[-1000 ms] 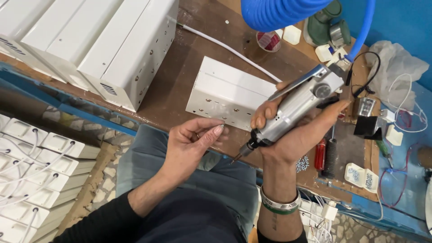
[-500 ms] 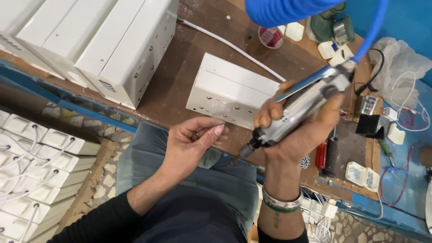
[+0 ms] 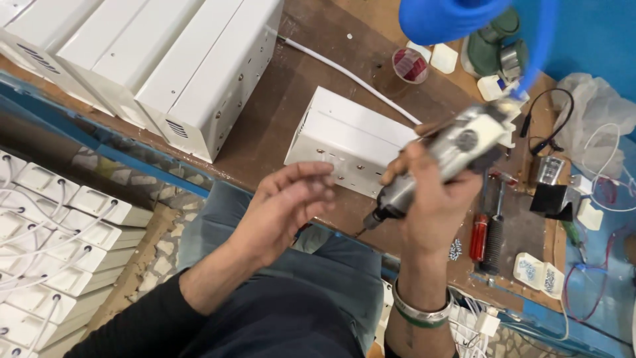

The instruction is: The person uses a pneumatic screwdriver to drive screws into a white metal enclosure on the workbench, repositioning the box between screws. They then fit a white end cap with a cable onto the box and fasten it using a manual screwdriver.

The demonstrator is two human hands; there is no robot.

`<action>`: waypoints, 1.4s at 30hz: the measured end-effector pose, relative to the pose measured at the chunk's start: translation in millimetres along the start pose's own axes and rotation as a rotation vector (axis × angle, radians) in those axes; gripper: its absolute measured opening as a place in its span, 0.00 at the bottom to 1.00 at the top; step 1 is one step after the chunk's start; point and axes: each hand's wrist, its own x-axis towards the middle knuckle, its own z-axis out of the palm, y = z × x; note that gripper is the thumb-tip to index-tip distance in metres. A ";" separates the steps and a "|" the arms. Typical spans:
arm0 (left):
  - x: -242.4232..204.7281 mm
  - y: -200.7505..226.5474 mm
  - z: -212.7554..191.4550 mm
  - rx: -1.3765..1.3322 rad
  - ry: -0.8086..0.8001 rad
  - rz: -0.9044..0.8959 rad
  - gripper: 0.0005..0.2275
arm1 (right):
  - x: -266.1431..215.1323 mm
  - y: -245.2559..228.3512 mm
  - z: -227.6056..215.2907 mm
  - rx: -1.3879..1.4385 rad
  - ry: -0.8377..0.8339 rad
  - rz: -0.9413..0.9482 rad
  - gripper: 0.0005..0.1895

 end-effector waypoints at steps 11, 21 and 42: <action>7.3 79.4 79.4 1.672 -0.327 0.722 0.10 | -25.5 -5.2 18.8 -0.896 -0.046 -0.137 0.15; 7.9 79.9 78.9 1.628 -0.421 0.676 0.09 | -31.0 -0.6 6.4 -1.044 -0.120 -0.238 0.22; -4.6 6.9 -13.2 0.367 -0.082 -0.138 0.13 | -3.3 -26.6 -49.4 0.201 0.075 0.043 0.11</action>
